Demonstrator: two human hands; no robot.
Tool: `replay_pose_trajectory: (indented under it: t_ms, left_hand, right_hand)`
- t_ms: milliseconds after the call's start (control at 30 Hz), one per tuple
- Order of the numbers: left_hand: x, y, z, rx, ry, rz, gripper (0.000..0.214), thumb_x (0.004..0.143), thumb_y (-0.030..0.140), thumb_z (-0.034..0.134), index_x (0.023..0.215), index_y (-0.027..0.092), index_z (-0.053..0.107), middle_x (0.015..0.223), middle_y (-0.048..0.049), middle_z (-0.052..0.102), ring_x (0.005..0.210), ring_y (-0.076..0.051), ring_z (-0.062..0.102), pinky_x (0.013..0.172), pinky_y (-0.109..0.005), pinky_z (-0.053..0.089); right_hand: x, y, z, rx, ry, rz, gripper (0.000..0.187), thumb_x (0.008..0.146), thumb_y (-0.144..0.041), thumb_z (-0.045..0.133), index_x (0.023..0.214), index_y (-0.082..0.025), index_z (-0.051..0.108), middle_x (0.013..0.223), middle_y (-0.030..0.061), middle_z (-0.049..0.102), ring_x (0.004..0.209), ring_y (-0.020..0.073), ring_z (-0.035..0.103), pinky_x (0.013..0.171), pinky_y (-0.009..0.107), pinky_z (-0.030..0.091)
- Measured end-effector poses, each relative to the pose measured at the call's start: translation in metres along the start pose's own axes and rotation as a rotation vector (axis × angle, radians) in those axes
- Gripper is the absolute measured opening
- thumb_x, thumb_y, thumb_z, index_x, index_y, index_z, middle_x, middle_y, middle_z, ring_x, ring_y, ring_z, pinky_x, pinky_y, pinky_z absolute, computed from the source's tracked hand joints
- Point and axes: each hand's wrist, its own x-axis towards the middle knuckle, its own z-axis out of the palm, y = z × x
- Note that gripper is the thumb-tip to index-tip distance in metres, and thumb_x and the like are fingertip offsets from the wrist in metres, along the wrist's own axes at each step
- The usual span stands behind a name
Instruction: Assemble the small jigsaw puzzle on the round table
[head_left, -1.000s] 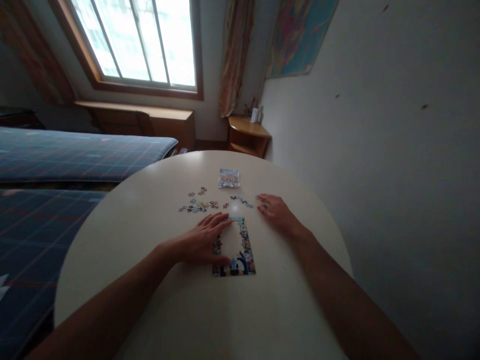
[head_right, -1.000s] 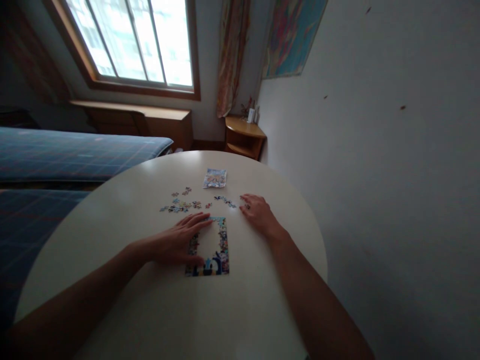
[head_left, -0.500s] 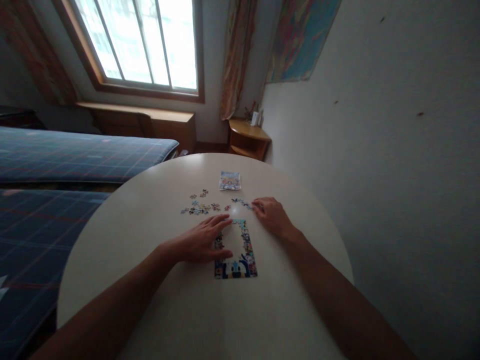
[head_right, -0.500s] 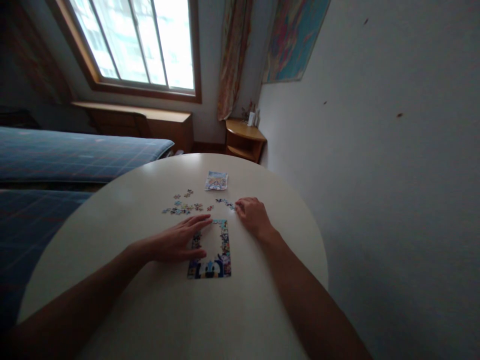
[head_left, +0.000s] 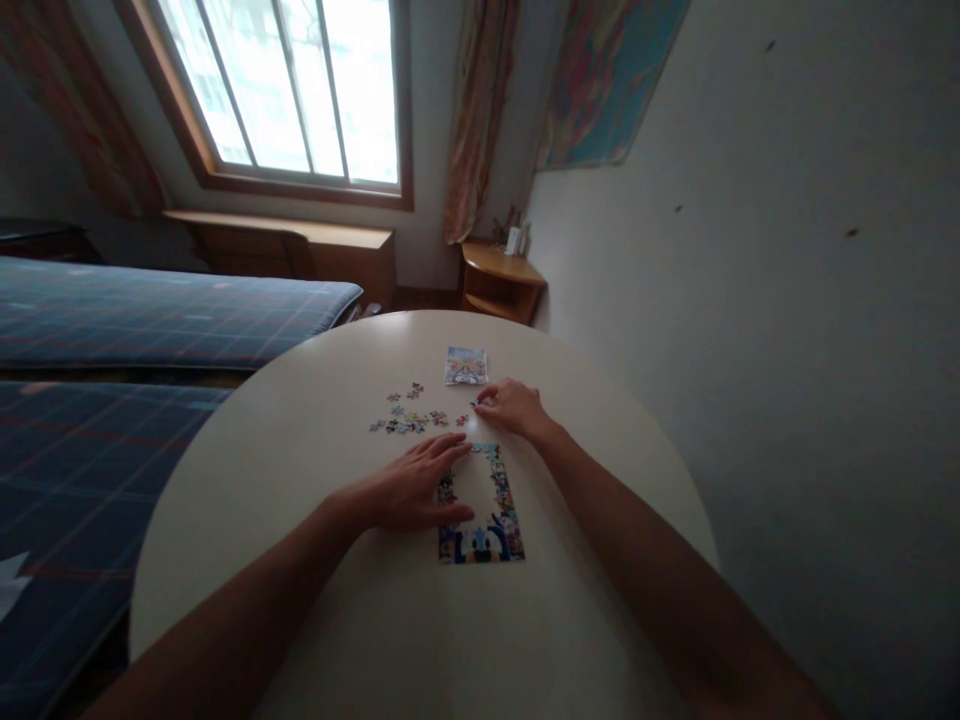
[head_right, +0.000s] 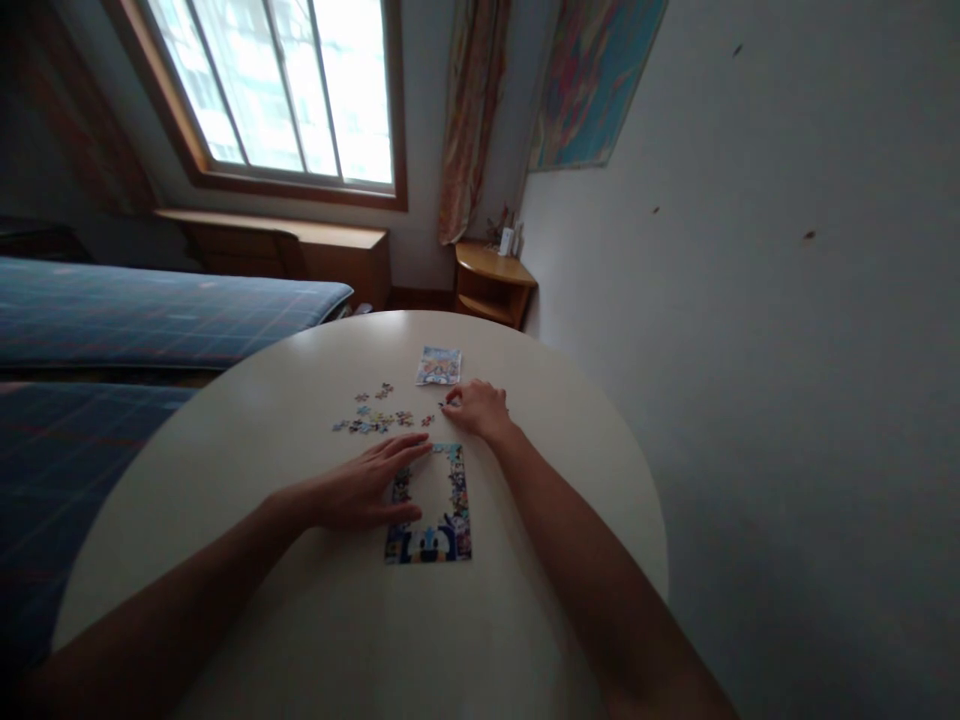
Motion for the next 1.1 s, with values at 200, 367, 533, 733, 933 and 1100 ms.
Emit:
replay_pose_trajectory:
  t_ms: [200,367,533,733,933,1100]
  left_hand:
    - [0.001,0.000,0.001,-0.001,-0.016,-0.024,0.088,0.088,0.067,0.050,0.153,0.014,0.024,0.161,-0.0154,0.020,0.147,-0.031,0.020,0.119,-0.044,0.022]
    - [0.000,-0.002,0.001,-0.019,0.011,-0.005,0.087,0.088,0.066,0.051,0.153,0.016,0.024,0.160,-0.0146,0.023,0.146,-0.032,0.022,0.118,-0.044,0.023]
    - [0.000,-0.004,0.002,-0.028,0.015,0.001,0.087,0.088,0.067,0.050,0.153,0.017,0.023,0.160,-0.0146,0.022,0.146,-0.032,0.023,0.118,-0.045,0.023]
    - [0.000,-0.005,0.004,-0.028,0.025,0.011,0.087,0.088,0.067,0.051,0.153,0.016,0.024,0.160,-0.0153,0.023,0.146,-0.032,0.023,0.118,-0.045,0.024]
    - [0.000,-0.006,0.004,-0.036,0.029,0.012,0.087,0.087,0.065,0.053,0.153,0.015,0.025,0.160,-0.0160,0.023,0.146,-0.032,0.024,0.118,-0.046,0.024]
    - [0.002,-0.006,0.005,-0.094,0.101,0.010,0.077,0.090,0.058,0.054,0.150,0.015,0.031,0.157,-0.0159,0.031,0.142,-0.031,0.032,0.116,-0.045,0.029]
  right_hand:
    - [0.014,-0.008,-0.003,0.012,-0.105,0.043,0.024,0.079,-0.039,0.068,0.098,-0.025,0.076,0.112,0.0075,0.071,0.106,0.0262,0.061,0.089,0.040,0.041]
    - [0.012,-0.010,-0.005,0.040,-0.136,-0.009,0.019,0.078,-0.033,0.069,0.094,-0.025,0.075,0.103,0.0041,0.074,0.102,0.0235,0.064,0.090,0.038,0.038]
    - [0.009,-0.007,-0.002,0.064,-0.096,0.020,0.038,0.078,-0.036,0.070,0.114,-0.023,0.067,0.110,0.0051,0.072,0.105,0.0229,0.063,0.089,0.036,0.039]
    - [0.014,-0.004,-0.005,0.088,-0.135,0.058,0.026,0.077,-0.040,0.073,0.097,-0.022,0.074,0.107,0.0069,0.073,0.100,0.0239,0.064,0.083,0.035,0.042]
    - [0.017,-0.003,-0.006,0.136,-0.141,-0.002,0.019,0.076,-0.034,0.076,0.090,-0.021,0.075,0.099,0.0073,0.075,0.095,0.0240,0.066,0.081,0.034,0.043]
    - [0.005,-0.001,-0.006,0.224,-0.067,-0.094,0.017,0.082,-0.032,0.071,0.094,-0.020,0.074,0.098,0.0051,0.075,0.092,0.0196,0.068,0.082,0.031,0.046]
